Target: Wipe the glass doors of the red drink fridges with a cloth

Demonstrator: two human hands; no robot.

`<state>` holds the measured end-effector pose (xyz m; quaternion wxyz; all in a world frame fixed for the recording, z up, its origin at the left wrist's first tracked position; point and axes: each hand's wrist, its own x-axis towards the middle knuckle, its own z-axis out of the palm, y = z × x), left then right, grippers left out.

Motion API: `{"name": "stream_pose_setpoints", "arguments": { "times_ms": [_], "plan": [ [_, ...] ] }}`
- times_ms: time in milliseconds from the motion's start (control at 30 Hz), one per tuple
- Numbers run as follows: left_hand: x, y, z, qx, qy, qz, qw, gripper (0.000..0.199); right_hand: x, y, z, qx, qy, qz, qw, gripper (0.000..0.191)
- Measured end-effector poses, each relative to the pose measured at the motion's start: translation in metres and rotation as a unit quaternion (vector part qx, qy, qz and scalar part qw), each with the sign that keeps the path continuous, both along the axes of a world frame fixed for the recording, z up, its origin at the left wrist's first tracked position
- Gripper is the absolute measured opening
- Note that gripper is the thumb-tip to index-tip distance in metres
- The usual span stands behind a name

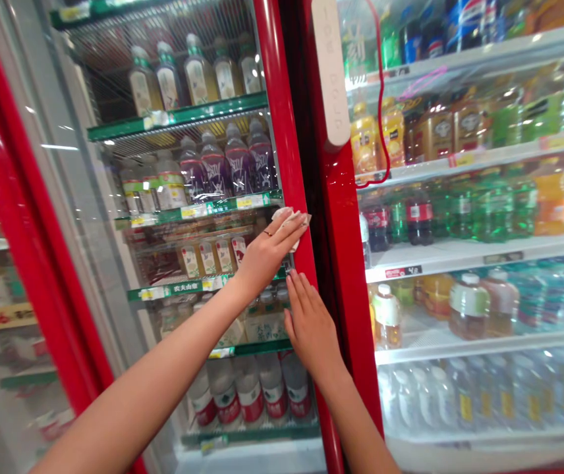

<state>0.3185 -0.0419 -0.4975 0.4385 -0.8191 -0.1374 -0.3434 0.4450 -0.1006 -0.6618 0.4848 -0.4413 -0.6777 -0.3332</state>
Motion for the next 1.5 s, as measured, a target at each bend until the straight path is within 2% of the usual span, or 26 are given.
{"name": "stream_pose_setpoints", "arguments": {
  "times_ms": [167, 267, 333, 400, 533, 600, 733, 833, 933, 1067, 1200, 1333, 1400, 1500],
  "plan": [
    [-0.049, -0.004, -0.018, 0.015, 0.1, -0.017, 0.995, 0.054, 0.005, 0.002, -0.003, -0.011, 0.015, 0.033, 0.999, 0.091],
    [-0.066, -0.007, -0.015, 0.004, 0.063, -0.016, 0.998, 0.063, 0.007, 0.001, -0.006, -0.017, 0.02, 0.047, 0.999, 0.09],
    [-0.058, -0.008, -0.008, -0.008, 0.018, -0.009, 1.0, 0.067, 0.007, 0.001, -0.008, -0.015, 0.015, 0.045, 0.999, 0.09],
    [-0.041, -0.008, -0.003, -0.014, -0.011, 0.003, 1.0, 0.063, 0.007, 0.002, -0.01, -0.01, 0.009, 0.039, 0.999, 0.089],
    [-0.014, -0.008, -0.001, -0.01, 0.059, 0.019, 0.998, 0.053, 0.007, 0.004, -0.011, -0.001, 0.007, 0.029, 1.0, 0.089],
    [-0.018, -0.008, -0.005, 0.0, 0.094, 0.019, 0.995, 0.052, 0.007, 0.004, -0.01, 0.002, 0.005, 0.03, 1.0, 0.089],
    [-0.045, -0.006, -0.008, 0.023, 0.132, 0.002, 0.991, 0.053, 0.009, 0.003, -0.009, -0.002, 0.004, 0.037, 0.999, 0.09],
    [-0.052, -0.006, -0.003, -0.001, 0.053, 0.006, 0.999, 0.064, 0.009, 0.002, -0.009, -0.013, 0.004, 0.04, 0.999, 0.09],
    [-0.04, -0.006, -0.002, -0.028, -0.018, 0.006, 0.999, 0.072, 0.007, 0.001, -0.009, -0.013, 0.01, 0.043, 0.999, 0.091],
    [-0.033, -0.007, -0.014, -0.022, 0.011, 0.018, 1.0, 0.068, 0.004, 0.001, -0.007, -0.007, 0.011, 0.035, 0.999, 0.091],
    [-0.058, -0.009, -0.025, 0.012, 0.052, 0.016, 0.998, 0.062, 0.001, 0.0, -0.004, -0.007, 0.002, 0.036, 0.999, 0.092],
    [-0.076, -0.008, -0.014, 0.021, -0.006, 0.015, 1.0, 0.065, -0.004, 0.0, -0.003, -0.013, -0.004, 0.053, 0.999, 0.092],
    [-0.074, -0.006, -0.006, 0.014, -0.043, 0.023, 0.999, 0.067, -0.008, 0.0, -0.002, -0.019, -0.005, 0.065, 0.998, 0.092],
    [-0.07, -0.003, -0.002, 0.009, -0.029, 0.024, 0.999, 0.069, -0.015, 0.0, 0.0, -0.029, -0.002, 0.079, 0.996, 0.093]
  ]
}}
